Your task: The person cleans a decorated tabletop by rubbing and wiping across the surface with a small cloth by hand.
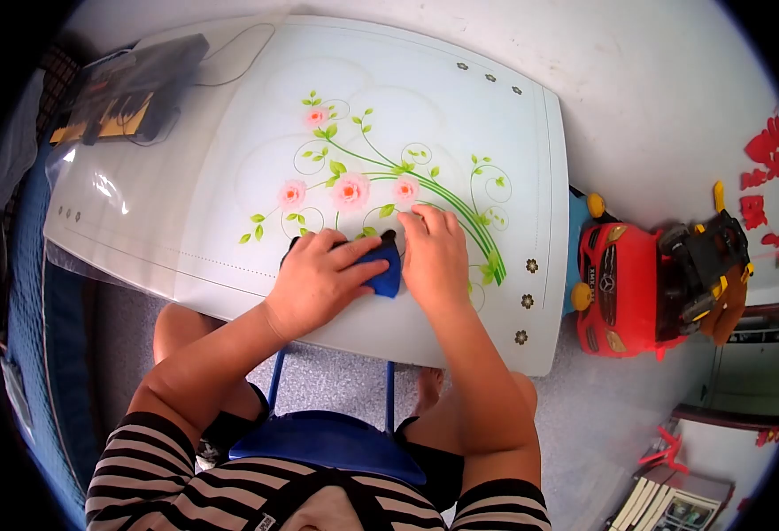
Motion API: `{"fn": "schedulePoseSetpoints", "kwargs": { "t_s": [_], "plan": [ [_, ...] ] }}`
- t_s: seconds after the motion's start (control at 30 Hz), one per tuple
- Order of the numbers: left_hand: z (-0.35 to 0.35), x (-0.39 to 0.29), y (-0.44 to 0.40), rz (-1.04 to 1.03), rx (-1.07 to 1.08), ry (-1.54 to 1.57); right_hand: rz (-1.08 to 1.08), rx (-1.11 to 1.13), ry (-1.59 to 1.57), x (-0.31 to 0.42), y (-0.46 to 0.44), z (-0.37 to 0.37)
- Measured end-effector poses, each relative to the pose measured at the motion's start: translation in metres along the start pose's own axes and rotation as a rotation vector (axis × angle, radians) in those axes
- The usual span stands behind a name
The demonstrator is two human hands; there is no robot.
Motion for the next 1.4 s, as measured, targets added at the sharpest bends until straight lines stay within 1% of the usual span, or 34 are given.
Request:
{"fn": "schedulePoseSetpoints", "kwargs": {
  "t_s": [0.03,0.13,0.17,0.23,0.37,0.43,0.5,0.57,0.6,0.63,0.7,0.77,0.83,0.97,1.03,1.13,1.17,1.2,1.23,1.27,1.3,1.33,1.37,1.4],
  "plan": [
    [0.0,0.006,0.0,0.002,0.0,0.002,0.0,0.003,0.0,0.0,0.0,0.0],
    [0.018,0.037,-0.008,0.222,-0.118,-0.168,0.0,0.006,0.006,0.0,0.0,0.001],
    [0.022,0.053,-0.007,0.23,-0.176,-0.218,-0.001,0.015,0.004,0.0,0.0,0.001],
    [0.034,0.065,-0.008,0.358,-0.201,-0.241,-0.001,0.019,0.0,0.0,0.0,0.002],
    [0.032,0.058,-0.009,0.324,-0.184,-0.236,0.004,0.017,0.001,0.0,0.0,0.002],
    [0.022,0.04,-0.01,0.182,-0.117,-0.134,0.0,0.024,-0.002,0.0,0.0,0.002],
    [0.01,0.023,-0.004,0.085,-0.035,-0.068,0.007,0.009,0.004,0.0,0.0,0.002],
    [0.003,0.004,0.001,0.009,-0.001,-0.02,0.008,-0.003,0.012,-0.001,0.0,0.0],
    [0.002,0.002,0.003,0.003,0.004,-0.015,0.01,-0.02,0.019,-0.001,0.0,-0.001],
    [0.002,0.004,0.004,0.006,0.004,-0.014,0.012,-0.017,0.018,-0.001,0.0,-0.001],
    [0.007,0.017,0.001,0.092,-0.034,-0.086,0.004,-0.006,0.003,-0.001,-0.001,0.0],
    [0.019,0.037,-0.004,0.228,-0.107,-0.147,0.001,0.0,-0.004,0.0,-0.001,0.0],
    [0.032,0.053,-0.008,0.312,-0.158,-0.209,-0.004,0.003,-0.012,-0.001,0.0,0.0],
    [0.03,0.059,-0.008,0.319,-0.195,-0.267,0.002,0.002,-0.006,-0.001,0.0,0.0],
    [0.022,0.044,-0.008,0.227,-0.144,-0.172,-0.009,0.022,-0.01,-0.001,0.0,0.002],
    [0.008,0.023,-0.005,0.058,-0.061,-0.058,0.044,-0.015,-0.003,0.01,-0.005,0.014],
    [0.003,0.018,-0.004,-0.001,-0.038,-0.039,0.064,-0.067,-0.134,0.019,-0.008,0.024],
    [0.001,0.011,-0.003,-0.009,-0.015,-0.018,0.082,-0.116,-0.266,0.032,-0.011,0.037],
    [0.0,0.011,-0.002,0.0,-0.012,-0.013,0.161,-0.181,-0.384,0.047,-0.012,0.055],
    [0.0,0.012,-0.002,0.004,-0.03,-0.044,0.252,-0.172,-0.464,0.057,-0.007,0.075],
    [-0.001,0.015,-0.002,0.008,-0.045,-0.075,0.375,-0.285,-0.48,0.07,-0.004,0.099],
    [0.004,0.018,-0.004,0.081,-0.03,-0.041,0.439,-0.337,-0.476,0.085,0.003,0.127],
    [0.008,0.025,-0.006,0.132,-0.057,-0.076,0.519,-0.257,-0.56,0.095,0.002,0.163],
    [0.013,0.032,-0.008,0.187,-0.08,-0.13,0.553,-0.339,-0.692,0.104,0.006,0.178]
  ]
}}
Point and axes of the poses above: each hand's wrist, its own y-axis away from the middle knuckle, its own z-axis out of the back of the hand, x = y × z, the point moved 1 cm from there along -y, towards the middle knuckle, and after that the axes turned 12 degrees about y, right-handed, at the moved point
